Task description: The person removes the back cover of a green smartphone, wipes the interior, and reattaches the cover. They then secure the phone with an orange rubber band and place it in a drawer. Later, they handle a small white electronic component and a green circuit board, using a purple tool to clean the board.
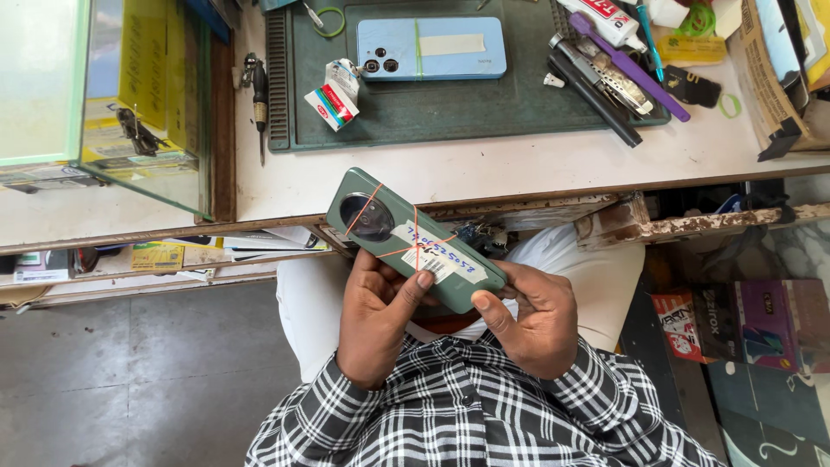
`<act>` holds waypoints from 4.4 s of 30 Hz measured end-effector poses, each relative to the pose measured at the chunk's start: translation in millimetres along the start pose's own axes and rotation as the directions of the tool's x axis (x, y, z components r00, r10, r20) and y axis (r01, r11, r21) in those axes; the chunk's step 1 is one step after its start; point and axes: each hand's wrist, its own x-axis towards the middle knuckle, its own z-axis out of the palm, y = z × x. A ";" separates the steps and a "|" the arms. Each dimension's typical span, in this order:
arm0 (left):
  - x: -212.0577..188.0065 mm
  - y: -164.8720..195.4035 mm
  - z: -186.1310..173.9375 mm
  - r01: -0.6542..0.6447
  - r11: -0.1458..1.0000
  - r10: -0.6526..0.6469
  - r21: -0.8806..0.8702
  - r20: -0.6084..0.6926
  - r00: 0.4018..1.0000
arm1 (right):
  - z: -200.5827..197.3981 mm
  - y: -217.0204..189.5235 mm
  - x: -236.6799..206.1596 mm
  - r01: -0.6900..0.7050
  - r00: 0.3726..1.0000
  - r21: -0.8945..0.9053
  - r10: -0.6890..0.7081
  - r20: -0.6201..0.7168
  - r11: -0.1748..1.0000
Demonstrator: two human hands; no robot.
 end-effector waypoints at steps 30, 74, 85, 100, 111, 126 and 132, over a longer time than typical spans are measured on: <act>-0.7 -6.6 -3.7 -0.032 0.995 0.024 0.096 0.089 0.996 | -16.0 7.8 3.7 -0.406 0.907 0.072 0.392 0.153 0.911; 6.1 6.6 8.0 0.306 0.952 -0.292 -0.026 0.231 0.928 | -130.3 6.2 -77.6 -0.283 0.955 -0.927 -0.015 -0.295 0.246; 43.0 -16.3 76.8 0.110 0.974 -0.194 0.199 0.478 0.857 | -84.3 -61.3 -86.7 -0.317 0.926 -0.737 0.027 -0.377 0.597; 40.2 33.7 53.2 -0.036 0.932 -0.164 0.361 0.507 0.846 | -213.2 -64.7 -52.1 -0.834 0.407 -0.527 0.464 -0.787 -0.163; 51.5 88.6 6.3 -0.190 0.827 0.038 0.530 0.284 0.958 | -323.8 41.3 -59.9 -0.664 0.641 -0.720 0.341 -0.688 -0.204; 186.9 110.1 -1.1 -0.532 -0.315 0.381 0.786 0.618 0.688 | -188.8 -39.7 -28.5 -0.210 0.975 -0.947 -0.021 -0.221 0.244; 255.6 102.5 14.4 -0.382 -0.446 0.073 0.810 0.458 0.886 | -141.8 -41.4 -29.5 -0.119 0.991 -0.910 -0.009 -0.134 0.397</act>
